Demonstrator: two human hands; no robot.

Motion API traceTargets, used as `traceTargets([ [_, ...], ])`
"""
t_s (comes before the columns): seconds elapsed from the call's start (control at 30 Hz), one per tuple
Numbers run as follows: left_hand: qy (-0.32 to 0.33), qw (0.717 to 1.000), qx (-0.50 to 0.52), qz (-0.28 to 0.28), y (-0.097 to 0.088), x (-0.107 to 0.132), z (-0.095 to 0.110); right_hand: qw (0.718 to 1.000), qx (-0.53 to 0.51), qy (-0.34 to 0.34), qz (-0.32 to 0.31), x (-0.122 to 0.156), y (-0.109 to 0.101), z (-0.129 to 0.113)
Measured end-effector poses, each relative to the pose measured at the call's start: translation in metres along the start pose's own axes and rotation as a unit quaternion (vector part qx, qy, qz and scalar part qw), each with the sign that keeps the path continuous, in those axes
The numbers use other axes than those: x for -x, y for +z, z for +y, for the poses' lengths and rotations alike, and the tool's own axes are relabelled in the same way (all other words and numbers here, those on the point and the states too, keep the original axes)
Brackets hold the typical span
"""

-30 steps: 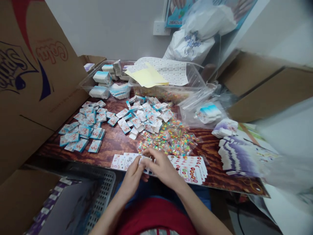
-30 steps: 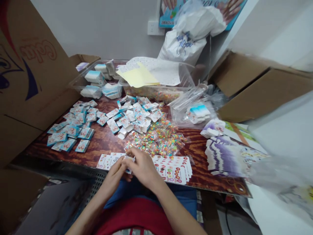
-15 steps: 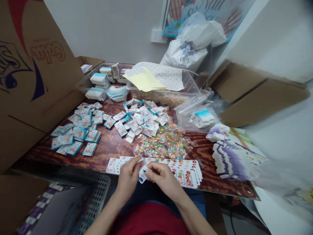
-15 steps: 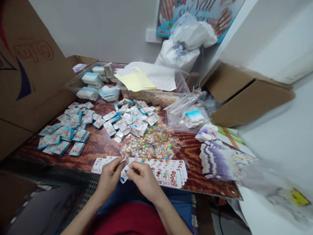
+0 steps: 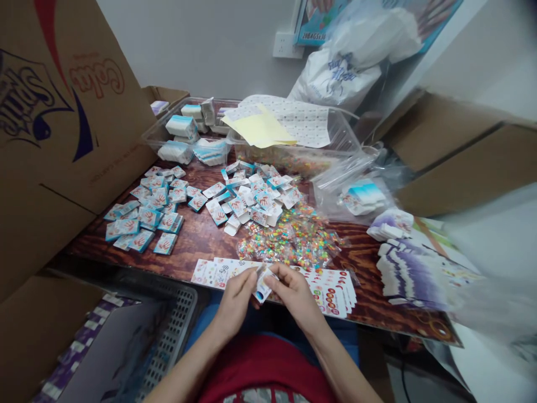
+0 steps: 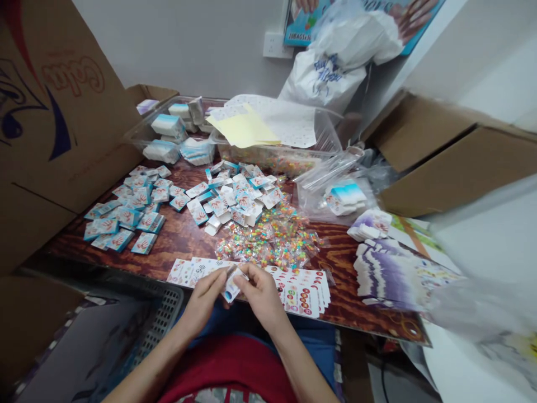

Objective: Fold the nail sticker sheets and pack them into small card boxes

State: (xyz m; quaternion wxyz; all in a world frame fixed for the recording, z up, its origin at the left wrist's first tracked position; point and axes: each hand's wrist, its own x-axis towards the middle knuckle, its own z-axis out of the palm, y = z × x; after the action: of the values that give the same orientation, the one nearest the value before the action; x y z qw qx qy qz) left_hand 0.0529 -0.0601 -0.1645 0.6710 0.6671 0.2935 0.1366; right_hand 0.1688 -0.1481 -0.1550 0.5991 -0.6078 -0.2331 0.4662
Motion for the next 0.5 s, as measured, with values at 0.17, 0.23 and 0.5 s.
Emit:
traceTargets([
  [0.17, -0.056, 0.992, 0.108, -0.033, 0.006, 0.005, -0.009, 0.997, 0.076, -0.001, -0.011, -0.009, -0.010, -0.001],
  [0.23, -0.066, 0.990, 0.121, -0.030, 0.008, 0.005, -0.014, 0.982, 0.182, -0.049, 0.002, -0.021, -0.015, -0.004],
  [0.5, -0.061, 0.993, 0.103, -0.020, 0.009, 0.007, -0.018, 0.750, 0.644, -0.135, 0.066, -0.069, 0.001, -0.004],
])
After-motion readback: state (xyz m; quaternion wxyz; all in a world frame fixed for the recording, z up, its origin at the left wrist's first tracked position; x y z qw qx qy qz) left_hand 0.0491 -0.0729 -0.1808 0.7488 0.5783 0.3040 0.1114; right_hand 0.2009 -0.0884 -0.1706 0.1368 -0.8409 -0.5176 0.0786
